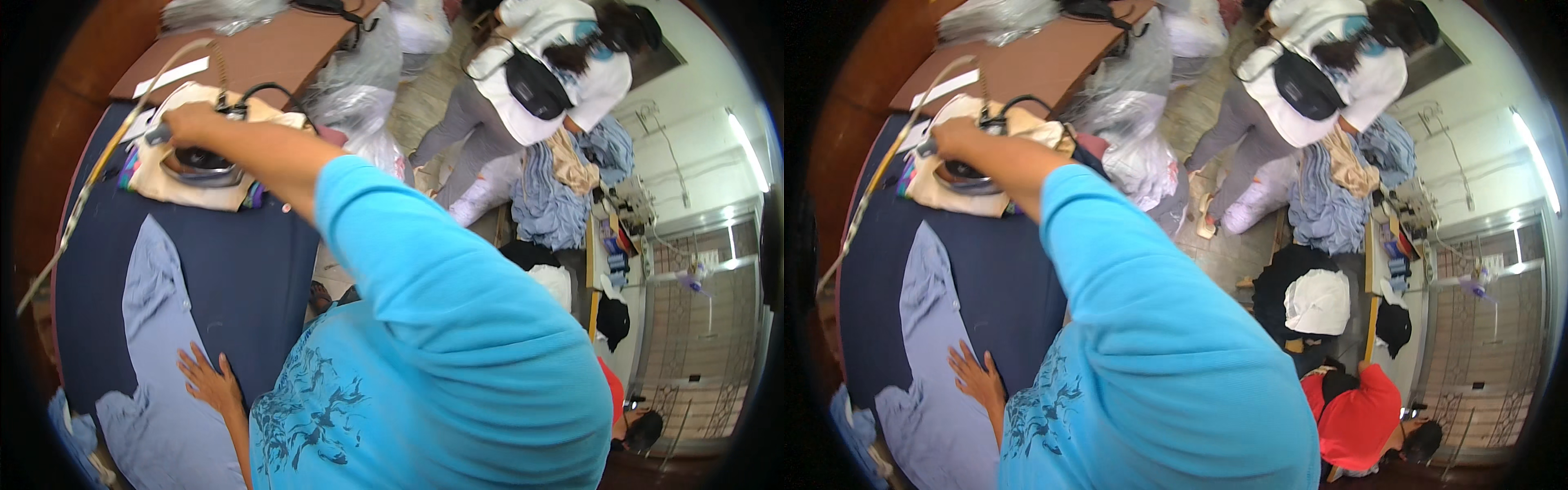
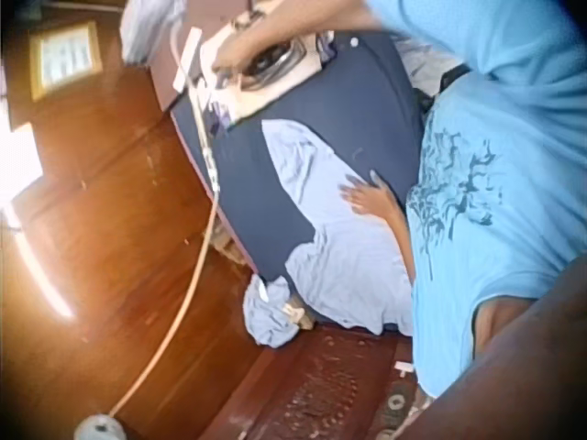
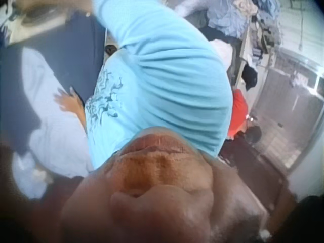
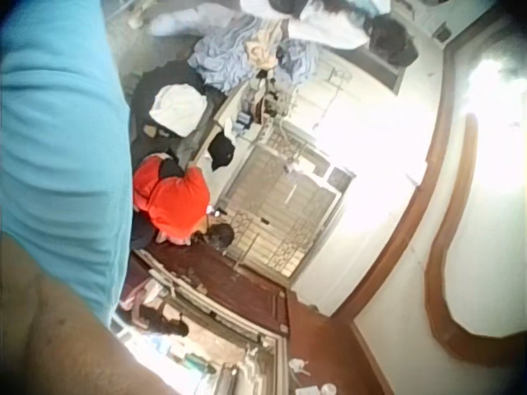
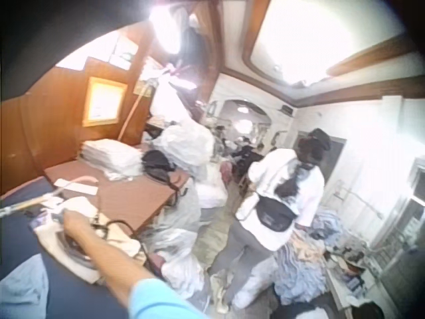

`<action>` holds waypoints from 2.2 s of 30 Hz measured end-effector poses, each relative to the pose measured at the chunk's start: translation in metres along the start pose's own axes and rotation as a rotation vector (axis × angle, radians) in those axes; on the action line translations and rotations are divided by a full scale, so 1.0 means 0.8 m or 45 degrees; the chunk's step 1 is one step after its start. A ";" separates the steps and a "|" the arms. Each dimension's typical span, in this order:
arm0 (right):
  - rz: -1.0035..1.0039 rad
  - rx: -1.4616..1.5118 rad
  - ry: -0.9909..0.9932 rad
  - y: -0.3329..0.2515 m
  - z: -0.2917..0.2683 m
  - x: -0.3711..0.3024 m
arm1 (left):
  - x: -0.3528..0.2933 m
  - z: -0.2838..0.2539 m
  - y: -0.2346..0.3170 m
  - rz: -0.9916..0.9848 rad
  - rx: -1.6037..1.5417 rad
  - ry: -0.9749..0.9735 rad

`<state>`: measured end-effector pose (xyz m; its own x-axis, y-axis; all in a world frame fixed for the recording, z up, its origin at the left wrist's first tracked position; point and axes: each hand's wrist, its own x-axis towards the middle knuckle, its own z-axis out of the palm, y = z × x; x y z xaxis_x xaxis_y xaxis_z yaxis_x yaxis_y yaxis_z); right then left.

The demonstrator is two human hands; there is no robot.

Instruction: The person irons a blue button-up shirt on an ironing board, smoothing the fabric and pressing the sleeves and front panels with an iron.

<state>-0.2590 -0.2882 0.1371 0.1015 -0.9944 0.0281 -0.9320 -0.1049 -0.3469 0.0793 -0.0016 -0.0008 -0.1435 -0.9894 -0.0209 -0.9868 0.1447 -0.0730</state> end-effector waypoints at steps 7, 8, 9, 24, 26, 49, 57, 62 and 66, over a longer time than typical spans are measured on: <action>-0.287 -0.021 0.877 0.015 0.037 0.015 | 0.016 -0.005 0.008 -0.025 0.219 -0.169; -0.470 0.030 0.924 0.012 0.035 -0.007 | 0.020 -0.007 0.011 -0.029 0.244 -0.192; -0.664 0.079 0.959 0.008 0.032 -0.040 | 0.023 -0.011 0.017 -0.047 0.284 -0.228; 1.373 0.981 0.993 0.092 0.218 -0.787 | 0.019 0.014 0.007 -0.016 0.311 -0.001; 1.521 1.082 1.004 0.092 0.227 -0.820 | 0.014 0.011 0.011 -0.028 0.387 0.054; 1.296 1.096 1.185 0.396 0.146 -0.958 | -0.048 0.021 0.199 -0.076 0.559 1.017; 1.338 0.953 1.015 0.415 0.148 -0.975 | -0.047 0.024 0.186 -0.060 0.394 0.912; 1.371 0.998 0.971 0.429 0.152 -0.981 | -0.043 0.036 0.184 0.008 0.499 1.018; 1.290 0.923 0.867 0.439 0.153 -0.970 | -0.047 0.031 0.177 0.091 0.474 1.011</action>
<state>-0.6227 0.4474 -0.1214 -0.8710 -0.4671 -0.1525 -0.0958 0.4657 -0.8797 -0.0534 0.0567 -0.0354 -0.3503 -0.6724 0.6520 -0.9049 0.0632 -0.4210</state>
